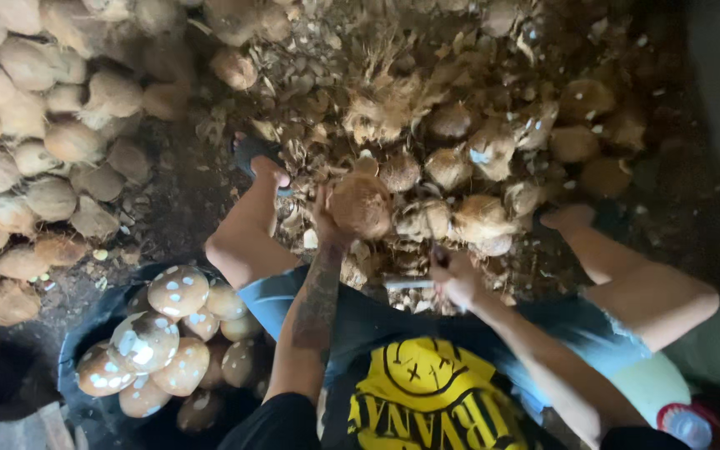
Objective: The person sits on the ground and uses a large knife to peel the fibrous husk off coconuts. They hold the coconut with one hand and strike it with the knife to remove the husk, then place the peeled coconut into a black bucket.
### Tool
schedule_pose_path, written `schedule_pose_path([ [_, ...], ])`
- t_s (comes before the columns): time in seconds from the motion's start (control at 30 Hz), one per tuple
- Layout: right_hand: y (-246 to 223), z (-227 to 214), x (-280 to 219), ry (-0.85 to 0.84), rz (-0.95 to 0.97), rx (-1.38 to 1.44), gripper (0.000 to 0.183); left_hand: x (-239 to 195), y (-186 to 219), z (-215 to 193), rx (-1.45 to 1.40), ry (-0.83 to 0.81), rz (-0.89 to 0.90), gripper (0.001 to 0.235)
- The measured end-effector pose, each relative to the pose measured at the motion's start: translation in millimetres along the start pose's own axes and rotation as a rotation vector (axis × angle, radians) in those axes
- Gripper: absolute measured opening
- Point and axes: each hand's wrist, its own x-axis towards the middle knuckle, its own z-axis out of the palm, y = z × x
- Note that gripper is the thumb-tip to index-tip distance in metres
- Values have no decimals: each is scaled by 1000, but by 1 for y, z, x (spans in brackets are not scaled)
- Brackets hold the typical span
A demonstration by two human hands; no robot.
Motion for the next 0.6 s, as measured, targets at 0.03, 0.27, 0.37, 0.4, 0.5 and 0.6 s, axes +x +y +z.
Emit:
schedule_pose_path([
  [0.03, -2, 0, -7, 0, -223, 47, 10, -4, -3, -6, -21, -63, -35, 48],
  [0.27, -29, 26, -32, 272, -1379, 131, 25, 22, -23, -38, 180, 5, -42, 66],
  [0.37, -7, 20, -31, -80, -270, -250, 44, 33, -19, -32, 171, 51, -49, 64],
  [0.4, 0, 18, -39, -84, -264, -251, 44, 30, -24, -37, 167, 57, -50, 64],
  [0.5, -12, 15, -34, -116, 64, -330, 39, 40, -5, -34, 158, 24, 8, 54],
  [0.6, -13, 11, -51, -133, -377, 56, 15, 37, -6, -54, 227, 22, 14, 40],
])
